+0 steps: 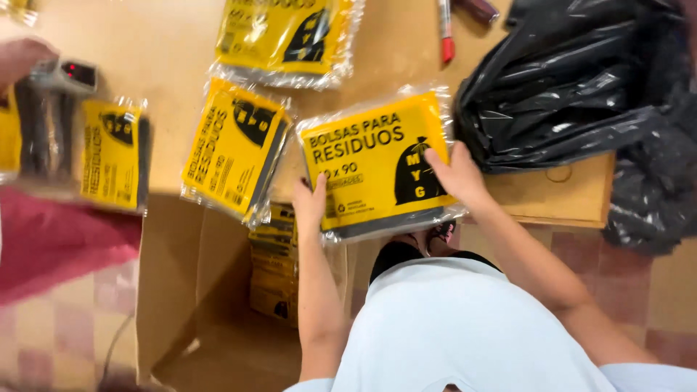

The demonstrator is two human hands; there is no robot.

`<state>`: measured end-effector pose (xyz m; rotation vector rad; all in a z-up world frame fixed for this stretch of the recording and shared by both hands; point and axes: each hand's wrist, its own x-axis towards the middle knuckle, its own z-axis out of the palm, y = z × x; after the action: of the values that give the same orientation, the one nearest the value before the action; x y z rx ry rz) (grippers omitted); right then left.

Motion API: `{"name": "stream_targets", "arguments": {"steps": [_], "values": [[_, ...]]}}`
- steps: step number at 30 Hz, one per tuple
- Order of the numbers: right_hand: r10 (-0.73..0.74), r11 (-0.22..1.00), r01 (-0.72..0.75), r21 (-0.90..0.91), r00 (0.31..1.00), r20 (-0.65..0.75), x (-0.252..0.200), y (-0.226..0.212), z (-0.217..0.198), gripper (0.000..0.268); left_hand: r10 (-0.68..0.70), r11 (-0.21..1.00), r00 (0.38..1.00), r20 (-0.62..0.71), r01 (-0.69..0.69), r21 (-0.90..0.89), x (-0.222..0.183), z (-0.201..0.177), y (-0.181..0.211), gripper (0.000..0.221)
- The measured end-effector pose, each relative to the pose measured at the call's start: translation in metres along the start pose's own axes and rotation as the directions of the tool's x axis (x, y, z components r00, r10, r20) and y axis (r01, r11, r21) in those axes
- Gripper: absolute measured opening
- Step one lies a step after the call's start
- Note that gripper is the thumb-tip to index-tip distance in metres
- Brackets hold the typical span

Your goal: The person picks up yellow-packaged plastic bags from a table and places them inside a black trash bag. They then compress the air out of the trash bag, twist the opening, and use a tool to secure the top.

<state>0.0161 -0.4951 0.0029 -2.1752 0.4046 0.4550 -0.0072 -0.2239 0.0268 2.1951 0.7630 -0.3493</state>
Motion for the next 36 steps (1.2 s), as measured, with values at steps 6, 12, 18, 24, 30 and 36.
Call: {"name": "stream_targets", "arguments": {"steps": [6, 12, 18, 24, 30, 36], "values": [[0.200, 0.915, -0.284, 0.287, 0.936, 0.289, -0.006, -0.050, 0.001, 0.096, -0.208, 0.955, 0.922, 0.327, 0.264, -0.137, -0.007, -0.032, 0.035, 0.102], [0.185, 0.876, -0.326, 0.355, 0.908, 0.377, -0.005, -0.037, 0.019, 0.077, -0.239, 0.936, 0.906, 0.349, 0.311, -0.168, -0.027, -0.031, 0.019, 0.093], [0.245, 0.726, -0.545, 0.419, 0.775, 0.582, -0.053, -0.063, -0.003, 0.126, -0.212, 0.773, 0.895, 0.391, 0.399, -0.493, -0.047, -0.013, -0.070, 0.082], [0.153, 0.767, -0.499, 0.403, 0.752, 0.641, -0.051, -0.043, -0.016, 0.094, -0.237, 0.699, 0.932, 0.275, 0.360, -0.618, -0.061, 0.006, -0.082, 0.070], [-0.543, 0.613, -0.169, 0.772, 0.620, 0.566, -0.021, 0.004, -0.147, 0.073, -0.291, 0.648, 0.928, 0.235, 0.371, -0.665, -0.118, 0.031, 0.072, 0.057], [0.104, 0.825, -0.345, 0.448, 0.871, 0.479, 0.010, 0.019, -0.288, 0.070, 0.145, 0.687, 0.902, 0.407, 0.204, -0.698, -0.099, 0.132, 0.176, 0.058]]}}
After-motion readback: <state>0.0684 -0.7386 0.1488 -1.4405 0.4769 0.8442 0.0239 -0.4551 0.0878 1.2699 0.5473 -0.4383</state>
